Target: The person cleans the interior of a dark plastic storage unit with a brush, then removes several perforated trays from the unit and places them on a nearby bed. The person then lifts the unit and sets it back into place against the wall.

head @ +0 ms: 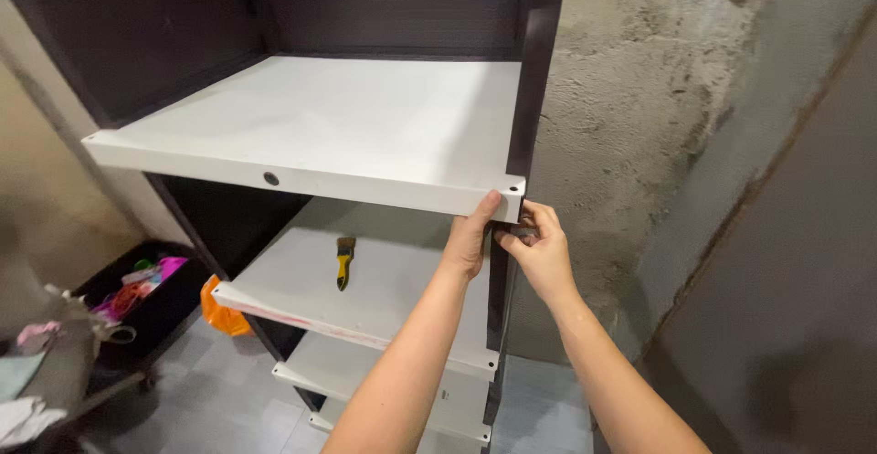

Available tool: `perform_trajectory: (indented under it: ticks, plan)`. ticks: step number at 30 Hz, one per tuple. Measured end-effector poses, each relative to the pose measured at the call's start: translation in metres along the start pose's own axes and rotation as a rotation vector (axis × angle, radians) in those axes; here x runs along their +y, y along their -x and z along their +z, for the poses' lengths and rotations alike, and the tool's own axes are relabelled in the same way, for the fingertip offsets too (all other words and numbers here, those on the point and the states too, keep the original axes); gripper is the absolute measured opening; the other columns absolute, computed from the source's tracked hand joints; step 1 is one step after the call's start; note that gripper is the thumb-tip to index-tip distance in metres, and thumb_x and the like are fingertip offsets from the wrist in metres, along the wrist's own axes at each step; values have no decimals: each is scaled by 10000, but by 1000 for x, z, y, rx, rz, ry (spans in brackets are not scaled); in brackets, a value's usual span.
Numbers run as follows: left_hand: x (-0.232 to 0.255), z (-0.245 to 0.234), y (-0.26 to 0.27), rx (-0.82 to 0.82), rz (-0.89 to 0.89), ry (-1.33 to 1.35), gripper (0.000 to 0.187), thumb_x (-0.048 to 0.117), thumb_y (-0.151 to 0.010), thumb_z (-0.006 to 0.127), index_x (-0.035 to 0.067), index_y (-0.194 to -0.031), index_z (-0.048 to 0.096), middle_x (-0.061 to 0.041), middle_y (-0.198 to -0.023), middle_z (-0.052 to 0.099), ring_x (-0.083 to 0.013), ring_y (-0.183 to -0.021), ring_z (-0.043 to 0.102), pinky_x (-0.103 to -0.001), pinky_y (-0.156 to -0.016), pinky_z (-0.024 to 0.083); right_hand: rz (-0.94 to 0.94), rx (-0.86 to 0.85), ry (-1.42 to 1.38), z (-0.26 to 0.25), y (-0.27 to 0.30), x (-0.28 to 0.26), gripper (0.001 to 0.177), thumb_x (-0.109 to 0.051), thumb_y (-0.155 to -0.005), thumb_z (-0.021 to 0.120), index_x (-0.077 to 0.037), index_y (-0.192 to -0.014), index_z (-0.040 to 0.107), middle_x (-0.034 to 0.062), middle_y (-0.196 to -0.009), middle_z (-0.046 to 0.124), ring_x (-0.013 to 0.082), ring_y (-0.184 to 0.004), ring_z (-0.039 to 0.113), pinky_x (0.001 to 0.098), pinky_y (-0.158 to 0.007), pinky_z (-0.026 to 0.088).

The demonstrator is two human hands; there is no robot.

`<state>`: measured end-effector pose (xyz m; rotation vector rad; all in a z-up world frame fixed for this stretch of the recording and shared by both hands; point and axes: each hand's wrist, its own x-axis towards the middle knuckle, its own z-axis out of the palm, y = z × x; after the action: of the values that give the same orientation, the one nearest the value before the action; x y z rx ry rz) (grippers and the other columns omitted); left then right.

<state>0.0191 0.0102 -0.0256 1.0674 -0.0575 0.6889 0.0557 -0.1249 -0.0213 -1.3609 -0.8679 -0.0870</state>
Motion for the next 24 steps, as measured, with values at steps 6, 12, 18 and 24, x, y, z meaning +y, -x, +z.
perform_trajectory:
  ticks: [6,12,18,24]
  plan:
    - [-12,-18,-14,-33,13,-196,774,542,-810,771,-6,-1329,604,-141,-1274,657,-254,-1234,588,-372,-1078,432,119,-96,-166,-2,-11,17,533,42,-857,675,-1,-1385,622,125,-1179,674,186,-1023,657,280,-864,567]
    - [-19,-25,-20,-51,68,-177,843,566,-799,782,-15,-1376,585,-144,-1342,626,-249,-1309,527,-396,-1145,350,-150,65,90,-6,-29,15,615,81,-847,664,37,-1443,517,115,-1332,566,181,-1114,645,272,-856,572]
    - [-22,-25,-28,-64,46,-140,871,565,-801,784,-10,-1410,548,-144,-1400,586,-242,-1336,502,-373,-1155,339,-226,48,42,-3,-37,-1,600,55,-875,687,61,-1450,519,160,-1461,580,251,-1284,641,314,-1060,538]
    - [-12,-13,-26,-55,-15,-107,886,590,-805,758,12,-1433,520,-128,-1412,573,-227,-1321,518,-364,-1135,373,-229,106,129,5,-37,-16,714,45,-791,779,59,-1447,497,217,-1530,507,300,-1380,557,354,-1129,470]
